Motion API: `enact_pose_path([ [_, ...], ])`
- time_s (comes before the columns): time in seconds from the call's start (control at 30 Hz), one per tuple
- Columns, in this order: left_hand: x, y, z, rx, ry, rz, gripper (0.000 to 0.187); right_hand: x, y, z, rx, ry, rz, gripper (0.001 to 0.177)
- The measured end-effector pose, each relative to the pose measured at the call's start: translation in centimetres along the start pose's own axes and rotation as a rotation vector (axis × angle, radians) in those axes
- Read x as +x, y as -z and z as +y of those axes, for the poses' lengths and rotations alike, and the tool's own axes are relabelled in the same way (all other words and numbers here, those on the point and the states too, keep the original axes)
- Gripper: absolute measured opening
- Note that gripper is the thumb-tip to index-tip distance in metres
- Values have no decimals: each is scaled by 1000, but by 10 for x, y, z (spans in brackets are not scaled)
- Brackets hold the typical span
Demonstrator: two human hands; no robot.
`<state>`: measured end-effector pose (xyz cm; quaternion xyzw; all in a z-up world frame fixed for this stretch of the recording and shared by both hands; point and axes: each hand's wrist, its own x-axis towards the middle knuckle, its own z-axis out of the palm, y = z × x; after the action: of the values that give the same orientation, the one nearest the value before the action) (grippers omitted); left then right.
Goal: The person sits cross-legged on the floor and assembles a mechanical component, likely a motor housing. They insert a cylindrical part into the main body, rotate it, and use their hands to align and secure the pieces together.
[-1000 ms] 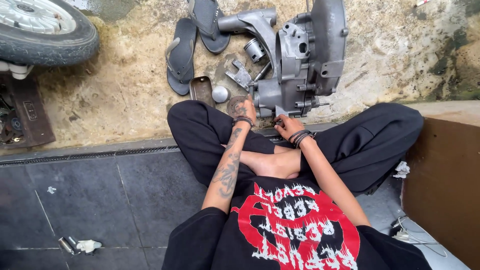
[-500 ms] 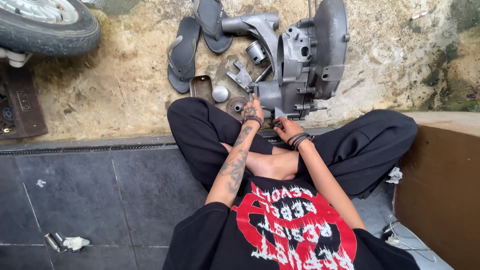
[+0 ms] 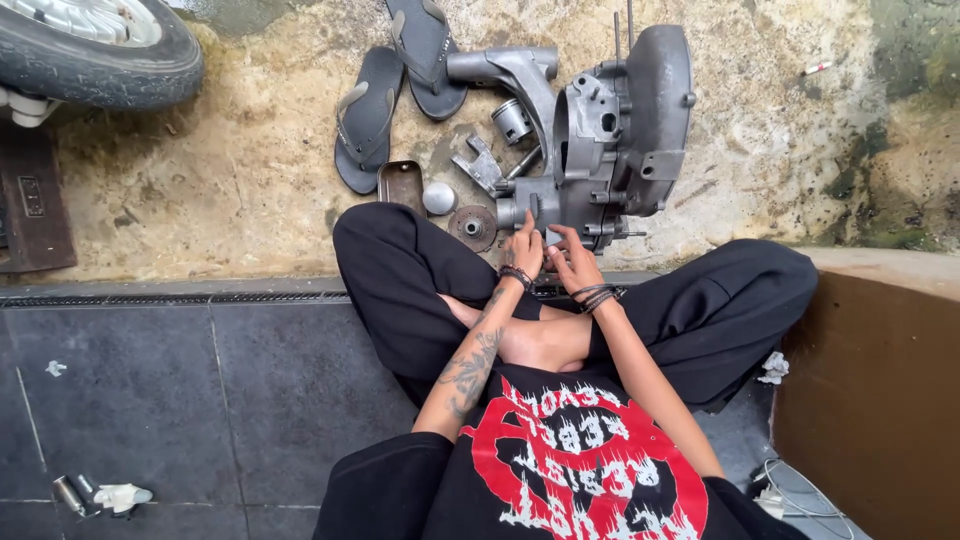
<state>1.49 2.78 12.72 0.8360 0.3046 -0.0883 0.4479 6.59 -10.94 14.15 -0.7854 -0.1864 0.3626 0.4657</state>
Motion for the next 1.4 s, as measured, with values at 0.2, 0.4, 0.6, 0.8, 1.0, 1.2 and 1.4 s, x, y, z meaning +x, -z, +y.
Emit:
enact_pose_path([
  [0.2, 2, -59, -30, -686, 27, -307, 70, -26, -3, -33, -326, -129, 97, 60],
  [0.4, 50, -87, -122, -226, -155, -205, 43, 22, -25, -37, -711, -298, -4, 64],
  [0.6, 38, -50, -94, -642, 1, -47, 36, 89, -22, -24, -525, -354, 146, 54],
  [0.8, 37, -42, -73, -999, 142, -77, 31, -8, -18, -51, -525, -480, 79, 48],
  [1.0, 29, -34, -70, -954, 134, -42, 30, 71, -26, -7, -594, -445, 101, 42],
  [1.2, 26, -15, -60, -1010, 31, -25, 33, 61, -17, -34, -608, -442, 89, 54],
  [1.4, 28, -24, -63, -992, 68, -24, 30, -17, -25, -53, -652, -487, 44, 40],
])
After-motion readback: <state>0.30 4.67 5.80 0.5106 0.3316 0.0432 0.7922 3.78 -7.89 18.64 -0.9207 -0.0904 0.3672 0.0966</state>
